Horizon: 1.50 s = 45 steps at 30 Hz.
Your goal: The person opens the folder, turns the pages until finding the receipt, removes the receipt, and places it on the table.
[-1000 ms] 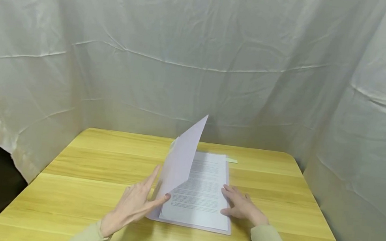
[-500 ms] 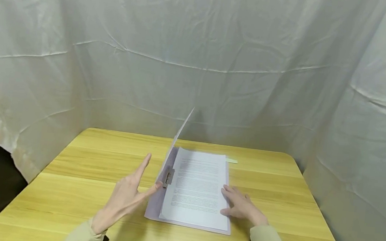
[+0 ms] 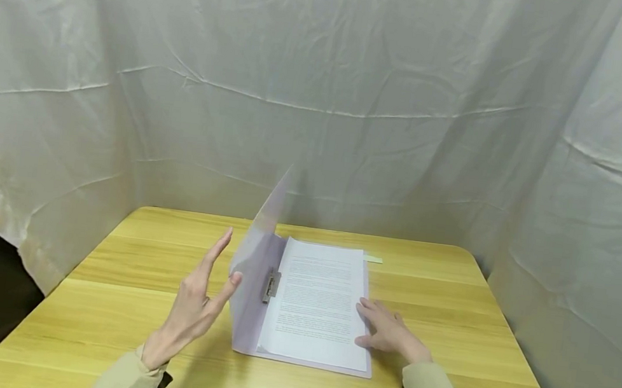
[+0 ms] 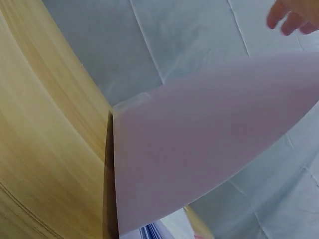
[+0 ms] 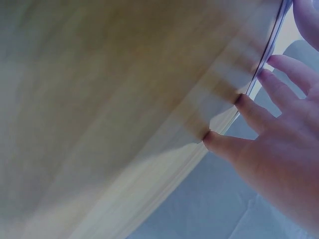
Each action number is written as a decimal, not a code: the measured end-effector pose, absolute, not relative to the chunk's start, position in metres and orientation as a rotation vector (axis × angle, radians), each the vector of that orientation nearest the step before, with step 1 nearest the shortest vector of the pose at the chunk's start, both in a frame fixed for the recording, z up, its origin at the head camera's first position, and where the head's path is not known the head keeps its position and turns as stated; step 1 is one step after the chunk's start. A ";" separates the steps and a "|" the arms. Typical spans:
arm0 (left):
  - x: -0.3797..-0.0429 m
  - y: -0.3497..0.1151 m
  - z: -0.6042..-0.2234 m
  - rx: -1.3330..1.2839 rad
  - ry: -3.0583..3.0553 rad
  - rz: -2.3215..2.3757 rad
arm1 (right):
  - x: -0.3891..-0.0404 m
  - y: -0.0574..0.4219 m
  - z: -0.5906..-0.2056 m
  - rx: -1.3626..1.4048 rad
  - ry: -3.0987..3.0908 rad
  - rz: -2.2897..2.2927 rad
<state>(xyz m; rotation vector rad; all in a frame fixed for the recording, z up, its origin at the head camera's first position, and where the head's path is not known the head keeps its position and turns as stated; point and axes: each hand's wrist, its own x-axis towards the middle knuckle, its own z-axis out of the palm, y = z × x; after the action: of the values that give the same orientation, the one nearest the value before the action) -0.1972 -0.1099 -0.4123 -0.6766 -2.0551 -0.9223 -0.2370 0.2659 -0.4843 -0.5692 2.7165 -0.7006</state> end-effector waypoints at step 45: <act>-0.211 -0.195 -0.399 -0.247 -2.059 -0.653 | -0.237 0.266 -0.487 -0.600 2.727 -0.711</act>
<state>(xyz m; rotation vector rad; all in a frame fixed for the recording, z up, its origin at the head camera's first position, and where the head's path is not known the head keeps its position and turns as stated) -0.2106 -0.1948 -0.3988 -0.2466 -2.0590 -0.6525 -0.2367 0.2664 -0.4866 -0.5999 2.7267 -0.7106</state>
